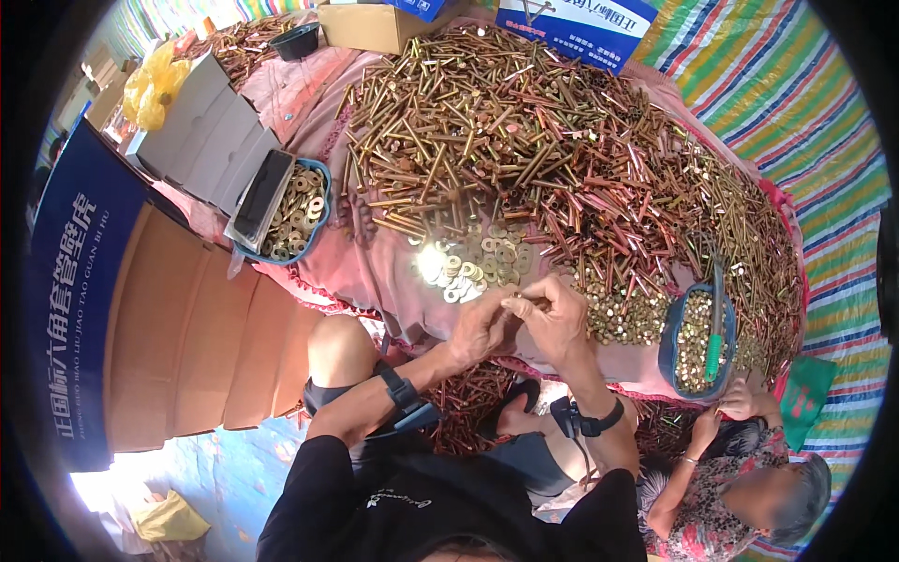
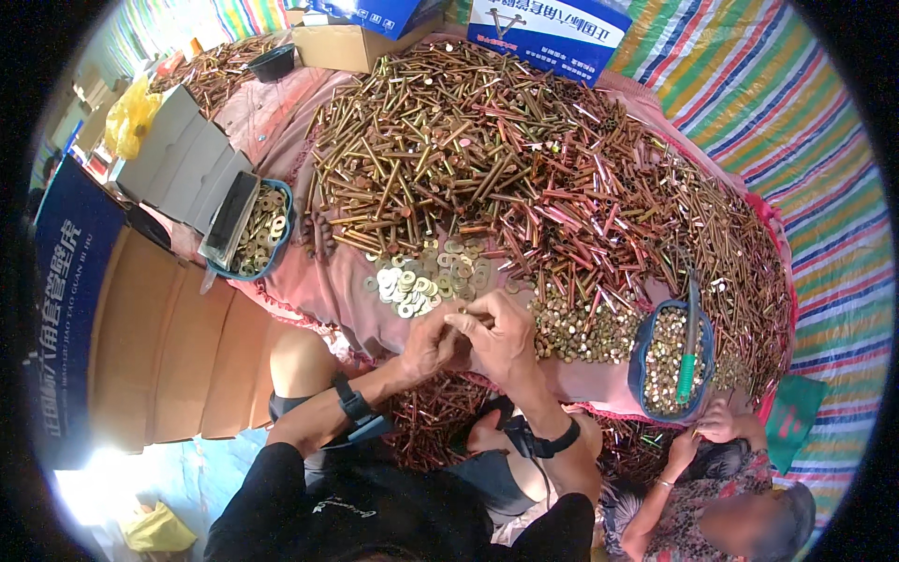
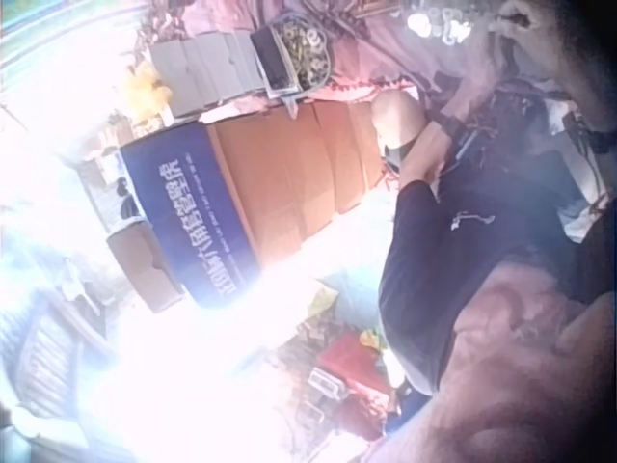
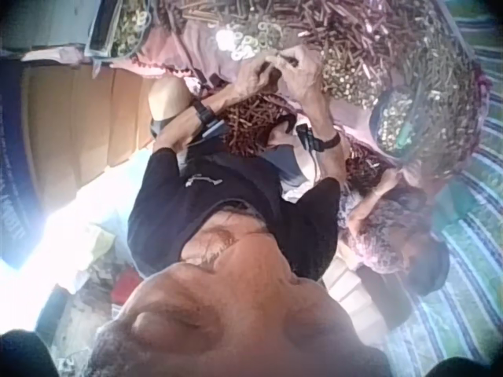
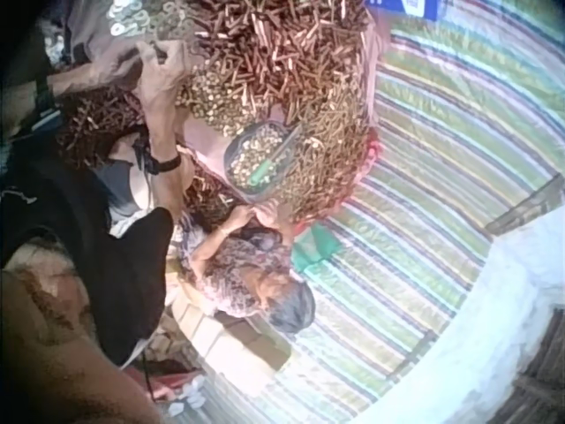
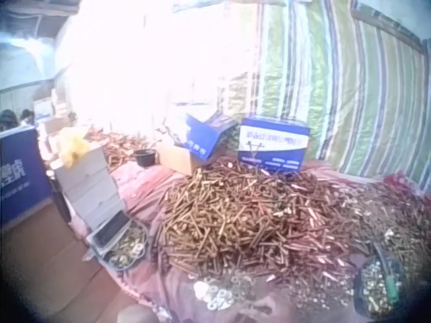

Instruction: Sorting and assembling small metal hardware components like washers and threaded tubes.

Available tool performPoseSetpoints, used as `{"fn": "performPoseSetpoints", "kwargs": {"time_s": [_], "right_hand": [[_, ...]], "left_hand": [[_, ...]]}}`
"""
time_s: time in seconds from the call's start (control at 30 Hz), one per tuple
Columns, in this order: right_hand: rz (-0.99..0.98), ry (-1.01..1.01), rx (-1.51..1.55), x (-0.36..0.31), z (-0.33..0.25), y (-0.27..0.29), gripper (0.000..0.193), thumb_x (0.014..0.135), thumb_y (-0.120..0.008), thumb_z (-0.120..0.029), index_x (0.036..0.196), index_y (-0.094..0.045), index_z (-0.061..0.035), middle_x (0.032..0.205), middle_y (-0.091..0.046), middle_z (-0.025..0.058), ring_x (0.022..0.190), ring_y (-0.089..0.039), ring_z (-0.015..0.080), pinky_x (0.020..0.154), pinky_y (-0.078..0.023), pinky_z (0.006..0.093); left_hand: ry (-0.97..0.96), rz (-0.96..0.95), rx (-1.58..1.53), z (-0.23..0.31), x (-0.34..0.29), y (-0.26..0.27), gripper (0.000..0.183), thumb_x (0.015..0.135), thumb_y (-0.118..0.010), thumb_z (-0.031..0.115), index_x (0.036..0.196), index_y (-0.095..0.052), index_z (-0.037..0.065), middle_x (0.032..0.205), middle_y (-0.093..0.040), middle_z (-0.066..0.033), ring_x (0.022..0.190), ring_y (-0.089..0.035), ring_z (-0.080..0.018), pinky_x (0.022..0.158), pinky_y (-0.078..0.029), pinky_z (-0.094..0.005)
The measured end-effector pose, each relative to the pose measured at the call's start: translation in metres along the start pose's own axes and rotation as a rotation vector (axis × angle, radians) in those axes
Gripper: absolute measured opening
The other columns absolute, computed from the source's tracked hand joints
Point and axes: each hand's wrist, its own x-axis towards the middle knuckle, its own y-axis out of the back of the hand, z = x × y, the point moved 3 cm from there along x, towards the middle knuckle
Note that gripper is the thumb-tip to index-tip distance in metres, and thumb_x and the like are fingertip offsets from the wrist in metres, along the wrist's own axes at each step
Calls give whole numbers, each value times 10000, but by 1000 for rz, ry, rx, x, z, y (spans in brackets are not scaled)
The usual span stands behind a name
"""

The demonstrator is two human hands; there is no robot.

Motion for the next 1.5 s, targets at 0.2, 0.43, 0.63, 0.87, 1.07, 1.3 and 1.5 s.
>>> {"fn": "performPoseSetpoints", "kwargs": {"time_s": [0.2,0.43,0.63,0.87,1.07,1.3,1.5], "right_hand": [[44,116,-69,2,-2,1,257,867,-816,-164,998,-678,9,895,-652,134,731,-664,213,639,-529,330],[10,194,-93,4,-1,-1,299,903,-801,-242,939,-670,24,854,-650,107,705,-653,157,550,-516,287],[-106,-464,357,19,24,14,380,954,-751,-312,946,-668,59,746,-644,59,624,-638,100,527,-500,260],[-116,-215,-98,51,23,-25,197,903,-748,-169,998,-737,4,787,-679,109,742,-678,218,681,-524,366],[-42,9,-316,79,25,-71,304,892,-739,-178,1133,-705,4,955,-657,183,846,-667,352,740,-520,428],[-77,133,-339,96,25,-89,210,884,-743,-166,1003,-731,6,891,-669,206,826,-673,401,723,-530,449],[40,75,-319,81,-2,-66,161,892,-741,-158,924,-726,-1,822,-683,147,707,-670,293,642,-508,383]], "left_hand": [[-51,0,5,2,3,-1,282,974,-639,39,1255,-618,43,973,-692,-183,831,-707,-337,727,-566,-384],[-16,-67,17,-1,1,3,223,973,-673,105,1187,-673,40,925,-697,-163,798,-700,-294,671,-544,-376],[-31,-202,-61,13,1,6,204,960,-717,198,1087,-740,40,781,-698,-151,699,-695,-285,638,-540,-368],[50,-636,83,19,-11,25,300,1024,-618,294,1046,-730,17,885,-732,-191,832,-714,-386,730,-557,-453],[133,-426,67,25,-2,50,273,1034,-614,247,1082,-723,1,854,-725,-185,746,-705,-267,684,-546,-401],[331,-146,-9,-6,1,62,242,1039,-601,184,1028,-690,-40,714,-660,-87,672,-614,-128,619,-512,-310],[257,-167,124,4,4,62,223,1033,-600,168,1003,-676,-39,703,-658,-72,677,-629,-131,613,-520,-305]]}}
